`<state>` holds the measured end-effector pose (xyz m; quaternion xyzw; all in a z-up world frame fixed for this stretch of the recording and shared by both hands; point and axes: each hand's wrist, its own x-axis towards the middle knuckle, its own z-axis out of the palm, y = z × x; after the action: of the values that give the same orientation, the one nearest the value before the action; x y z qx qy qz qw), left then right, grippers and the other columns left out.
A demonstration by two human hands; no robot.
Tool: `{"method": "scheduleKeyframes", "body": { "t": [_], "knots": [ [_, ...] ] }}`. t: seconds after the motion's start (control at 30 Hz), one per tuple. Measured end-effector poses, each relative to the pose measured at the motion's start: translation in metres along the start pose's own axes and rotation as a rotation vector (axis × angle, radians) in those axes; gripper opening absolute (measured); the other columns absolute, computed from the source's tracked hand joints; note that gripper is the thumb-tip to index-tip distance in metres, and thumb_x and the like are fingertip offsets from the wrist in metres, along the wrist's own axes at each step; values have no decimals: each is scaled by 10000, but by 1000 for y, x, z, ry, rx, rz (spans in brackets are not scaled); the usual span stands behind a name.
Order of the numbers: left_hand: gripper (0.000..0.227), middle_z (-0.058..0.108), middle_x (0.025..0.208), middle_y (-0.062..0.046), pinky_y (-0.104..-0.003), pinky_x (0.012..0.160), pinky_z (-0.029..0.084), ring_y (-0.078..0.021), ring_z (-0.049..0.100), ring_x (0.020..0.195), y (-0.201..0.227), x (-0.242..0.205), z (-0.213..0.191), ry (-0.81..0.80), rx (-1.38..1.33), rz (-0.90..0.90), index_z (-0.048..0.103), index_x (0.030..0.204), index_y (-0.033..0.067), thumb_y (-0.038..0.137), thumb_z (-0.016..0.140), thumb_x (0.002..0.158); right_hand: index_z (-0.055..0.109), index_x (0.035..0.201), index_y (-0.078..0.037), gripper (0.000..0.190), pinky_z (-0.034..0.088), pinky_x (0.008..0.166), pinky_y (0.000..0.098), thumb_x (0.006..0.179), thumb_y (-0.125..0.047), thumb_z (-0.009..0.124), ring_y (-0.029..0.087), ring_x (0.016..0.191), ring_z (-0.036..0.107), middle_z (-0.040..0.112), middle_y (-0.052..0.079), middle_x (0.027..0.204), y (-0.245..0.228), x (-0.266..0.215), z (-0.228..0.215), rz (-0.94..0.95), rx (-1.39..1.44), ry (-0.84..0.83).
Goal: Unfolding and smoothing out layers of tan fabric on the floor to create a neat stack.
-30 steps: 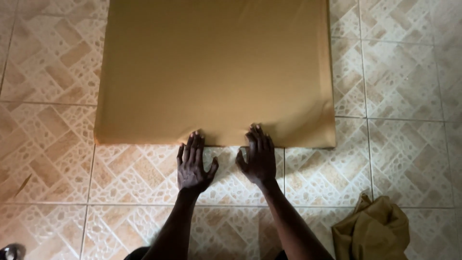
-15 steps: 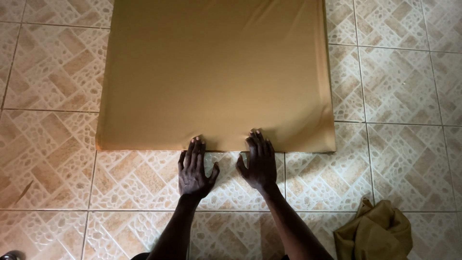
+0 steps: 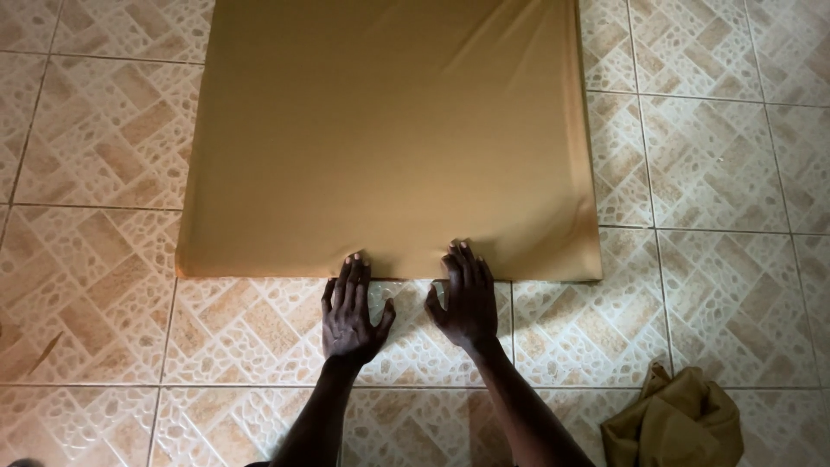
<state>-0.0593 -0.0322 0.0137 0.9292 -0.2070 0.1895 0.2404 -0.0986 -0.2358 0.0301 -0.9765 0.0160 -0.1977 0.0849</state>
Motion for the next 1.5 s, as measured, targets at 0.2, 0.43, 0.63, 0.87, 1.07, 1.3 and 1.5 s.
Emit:
{"method": "scheduleKeyframes", "body": {
  "t": [0.2, 0.43, 0.63, 0.87, 1.07, 1.3, 1.5],
  "knots": [
    [765, 511, 1566, -96, -468, 1170, 370, -234, 465, 1472, 0, -1, 2, 14, -3, 3, 514, 1489, 100, 426, 671, 815, 514, 1320, -102, 549, 352, 1184, 495, 851, -367, 622, 291, 1453, 472, 525, 115, 1451, 0, 0, -1, 12, 10, -22],
    [763, 507, 1569, -78, -463, 1176, 361, -223, 452, 1479, -1, 0, 3, -16, 2, -10, 505, 1498, 110, 433, 668, 827, 521, 1317, -106, 559, 353, 1185, 490, 837, -367, 640, 285, 1445, 485, 538, 113, 1441, 3, 2, 1, -8, 11, 16],
    [758, 520, 1558, -73, -460, 1167, 374, -222, 456, 1473, 1, 1, -2, -35, 4, -27, 517, 1487, 114, 426, 693, 818, 530, 1313, -112, 571, 352, 1182, 477, 822, -374, 656, 275, 1442, 492, 541, 108, 1456, 3, -1, 2, -22, 14, 36],
    [765, 511, 1568, -73, -456, 1172, 367, -223, 451, 1477, 1, 2, -5, -46, -5, -24, 512, 1491, 112, 418, 690, 812, 550, 1292, -112, 545, 364, 1176, 476, 827, -379, 651, 278, 1428, 509, 561, 111, 1442, 2, 1, 0, -21, 38, 61],
    [783, 512, 1563, -70, -441, 1168, 371, -218, 455, 1474, 1, 3, -3, -39, 29, -14, 498, 1505, 121, 424, 690, 809, 538, 1305, -111, 549, 357, 1173, 489, 835, -376, 638, 290, 1432, 504, 551, 114, 1449, -1, 2, -4, 5, 25, 13],
    [788, 482, 1585, -87, -471, 1180, 350, -231, 426, 1496, -4, -1, 8, -44, 4, -20, 488, 1500, 108, 450, 669, 813, 535, 1307, -111, 566, 338, 1194, 479, 840, -412, 643, 278, 1453, 478, 543, 108, 1453, 3, 2, 2, 6, -18, -19],
    [771, 455, 1609, -115, -474, 1199, 328, -246, 423, 1494, -3, 0, 5, -52, 31, -22, 479, 1517, 102, 435, 646, 842, 527, 1346, -86, 558, 364, 1167, 485, 888, -396, 607, 304, 1417, 508, 542, 146, 1444, 7, 5, 6, -92, -46, 75]
  ]
}}
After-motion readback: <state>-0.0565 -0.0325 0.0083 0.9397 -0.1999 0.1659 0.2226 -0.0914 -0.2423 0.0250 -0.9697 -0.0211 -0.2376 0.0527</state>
